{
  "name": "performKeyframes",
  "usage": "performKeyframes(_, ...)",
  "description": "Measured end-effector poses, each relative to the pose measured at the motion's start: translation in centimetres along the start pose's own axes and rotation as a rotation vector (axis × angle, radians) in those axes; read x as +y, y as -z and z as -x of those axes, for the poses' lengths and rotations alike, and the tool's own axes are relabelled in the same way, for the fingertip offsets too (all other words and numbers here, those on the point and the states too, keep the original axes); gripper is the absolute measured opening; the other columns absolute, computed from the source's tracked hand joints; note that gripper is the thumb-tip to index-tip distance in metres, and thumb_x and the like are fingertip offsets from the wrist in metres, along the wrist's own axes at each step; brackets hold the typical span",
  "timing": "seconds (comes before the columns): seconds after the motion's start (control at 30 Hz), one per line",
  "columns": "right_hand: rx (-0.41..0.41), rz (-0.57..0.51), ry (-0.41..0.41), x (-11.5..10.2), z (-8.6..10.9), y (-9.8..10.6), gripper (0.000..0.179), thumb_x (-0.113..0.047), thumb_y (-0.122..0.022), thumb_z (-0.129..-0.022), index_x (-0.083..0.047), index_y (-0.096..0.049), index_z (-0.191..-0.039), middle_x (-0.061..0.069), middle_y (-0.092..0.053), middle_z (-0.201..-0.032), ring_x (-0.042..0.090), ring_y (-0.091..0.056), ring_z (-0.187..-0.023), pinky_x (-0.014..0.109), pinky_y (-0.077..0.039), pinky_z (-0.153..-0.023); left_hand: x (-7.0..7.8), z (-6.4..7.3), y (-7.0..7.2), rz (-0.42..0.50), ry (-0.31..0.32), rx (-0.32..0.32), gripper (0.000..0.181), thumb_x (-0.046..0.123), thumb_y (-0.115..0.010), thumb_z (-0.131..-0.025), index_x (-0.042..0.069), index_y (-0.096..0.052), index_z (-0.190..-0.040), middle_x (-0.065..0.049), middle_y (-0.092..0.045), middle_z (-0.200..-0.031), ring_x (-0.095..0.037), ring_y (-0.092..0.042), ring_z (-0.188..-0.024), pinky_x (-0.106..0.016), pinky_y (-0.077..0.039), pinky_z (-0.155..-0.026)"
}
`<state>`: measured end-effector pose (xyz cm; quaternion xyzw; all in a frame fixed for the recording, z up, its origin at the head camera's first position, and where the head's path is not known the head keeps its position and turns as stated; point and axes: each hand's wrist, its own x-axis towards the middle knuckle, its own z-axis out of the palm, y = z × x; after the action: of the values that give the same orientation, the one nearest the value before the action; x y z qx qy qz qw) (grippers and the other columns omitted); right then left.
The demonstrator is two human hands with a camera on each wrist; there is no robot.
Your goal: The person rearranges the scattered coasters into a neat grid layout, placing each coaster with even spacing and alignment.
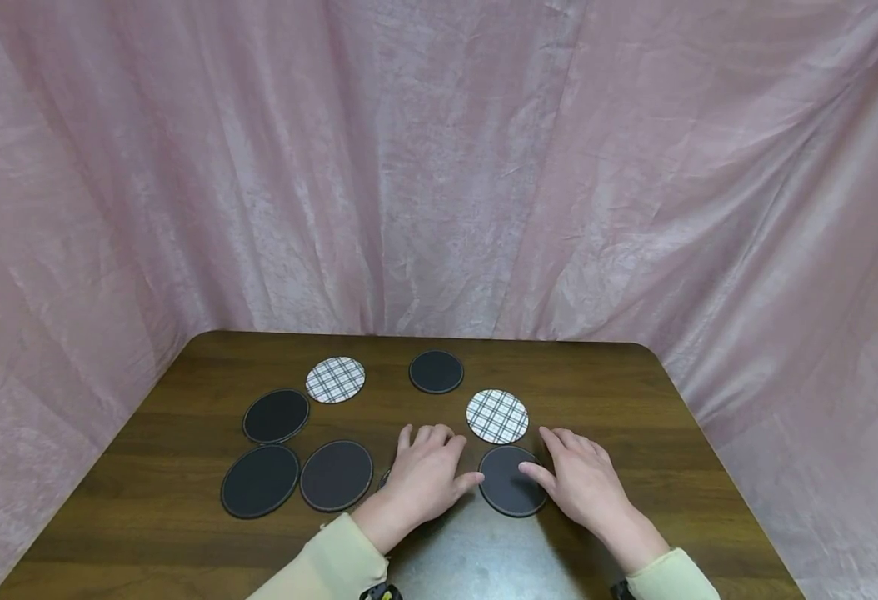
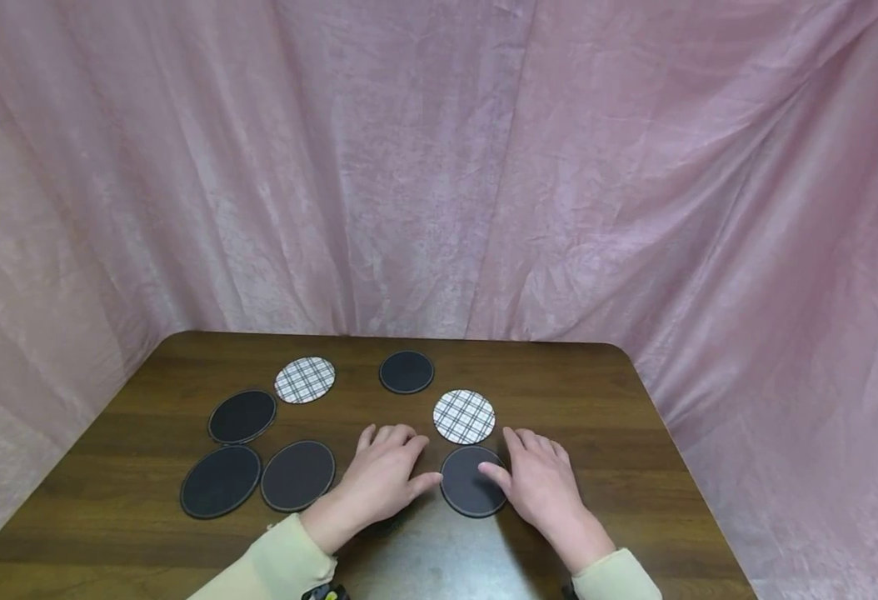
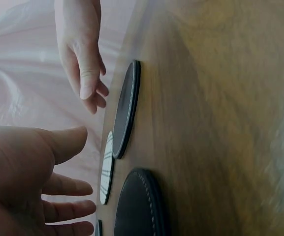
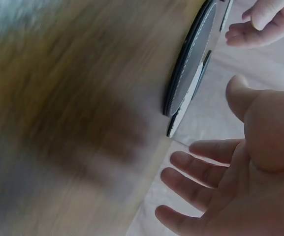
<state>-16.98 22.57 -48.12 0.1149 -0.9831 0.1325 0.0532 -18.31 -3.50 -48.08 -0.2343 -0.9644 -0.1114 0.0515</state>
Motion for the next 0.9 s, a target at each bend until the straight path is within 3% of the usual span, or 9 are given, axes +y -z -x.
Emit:
performKeyframes(0.4,-0.036,-0.015,-0.053,-0.3,0.8,0.3,0.052,-0.044,-0.086,-0.096,-0.001,-0.077,-0.124,0.009,-0.071,-0.105,0.035,-0.071,-0.105,0.063,-0.053,-0.092,1.1,0.6,-0.3,0.006,-0.025,0.004,0.065,0.061,-0.092,-0.084,0.011,-0.077,-0.123,-0.005,-0.065,-0.115,-0.03,-0.062,-0.115,-0.068,-0.04,-0.115)
performKeyframes(0.67,-0.074,-0.055,-0.101,-0.2,0.7,0.4,0.042,-0.039,-0.091,-0.092,-0.005,-0.079,-0.115,0.002,-0.07,-0.099,0.026,-0.072,-0.094,0.057,-0.056,-0.086,1.8,0.5,-0.9,-0.025,-0.023,-0.006,0.065,0.063,-0.092,-0.083,0.011,-0.077,-0.119,-0.005,-0.066,-0.113,-0.029,-0.062,-0.113,-0.069,-0.04,-0.114)
performKeyframes(0.9,-0.102,-0.112,-0.138,-0.2,0.6,0.2,0.035,-0.034,-0.092,-0.091,-0.008,-0.078,-0.109,-0.001,-0.068,-0.095,0.019,-0.068,-0.087,0.05,-0.056,-0.078,2.1,0.5,-1.6,-0.044,-0.026,-0.023,0.072,0.065,-0.096,-0.076,0.011,-0.076,-0.12,-0.004,-0.065,-0.109,-0.029,-0.062,-0.113,-0.069,-0.041,-0.113)
